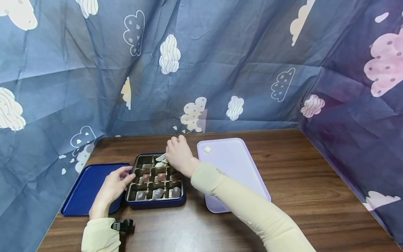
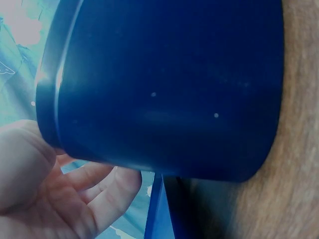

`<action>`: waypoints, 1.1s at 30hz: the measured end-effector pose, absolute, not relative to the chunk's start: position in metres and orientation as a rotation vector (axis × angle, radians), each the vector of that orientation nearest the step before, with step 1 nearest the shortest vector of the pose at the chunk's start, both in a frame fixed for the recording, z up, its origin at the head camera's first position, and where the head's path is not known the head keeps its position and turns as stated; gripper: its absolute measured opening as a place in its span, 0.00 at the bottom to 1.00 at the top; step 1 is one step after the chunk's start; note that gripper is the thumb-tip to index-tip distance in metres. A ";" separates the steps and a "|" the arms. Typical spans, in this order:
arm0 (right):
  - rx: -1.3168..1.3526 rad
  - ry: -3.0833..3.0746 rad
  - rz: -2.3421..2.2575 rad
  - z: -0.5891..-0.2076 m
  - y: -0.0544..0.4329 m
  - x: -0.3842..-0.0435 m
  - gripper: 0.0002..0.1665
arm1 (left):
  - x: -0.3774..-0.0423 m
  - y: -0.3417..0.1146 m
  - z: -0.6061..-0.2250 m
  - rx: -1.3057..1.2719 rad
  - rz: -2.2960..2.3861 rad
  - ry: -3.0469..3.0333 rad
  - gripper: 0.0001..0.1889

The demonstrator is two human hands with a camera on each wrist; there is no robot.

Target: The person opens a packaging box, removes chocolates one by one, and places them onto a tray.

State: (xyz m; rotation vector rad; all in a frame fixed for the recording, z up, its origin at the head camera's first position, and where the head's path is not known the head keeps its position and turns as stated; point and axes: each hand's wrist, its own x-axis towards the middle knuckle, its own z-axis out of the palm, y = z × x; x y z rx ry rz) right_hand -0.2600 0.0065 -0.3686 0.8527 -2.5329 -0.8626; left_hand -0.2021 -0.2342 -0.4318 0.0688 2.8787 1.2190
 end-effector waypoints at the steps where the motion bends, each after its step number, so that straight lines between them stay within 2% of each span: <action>1: 0.849 -2.539 -0.884 -0.366 0.005 -0.259 0.19 | -0.202 -0.234 -0.432 0.069 1.217 2.879 0.24; 6: 0.809 -2.642 -0.953 -0.357 -0.007 -0.257 0.20 | -0.201 -0.234 -0.431 0.074 1.214 2.878 0.24; 12: 0.819 -2.753 -0.923 -0.364 -0.014 -0.258 0.20 | -0.201 -0.233 -0.431 0.063 1.218 2.871 0.24; 24: 0.900 -2.678 -0.689 -0.368 0.007 -0.269 0.12 | -0.201 -0.234 -0.431 0.074 1.201 2.868 0.24; 33: 0.914 -2.625 -0.571 -0.365 0.021 -0.268 0.12 | -0.202 -0.235 -0.431 0.080 1.191 2.873 0.24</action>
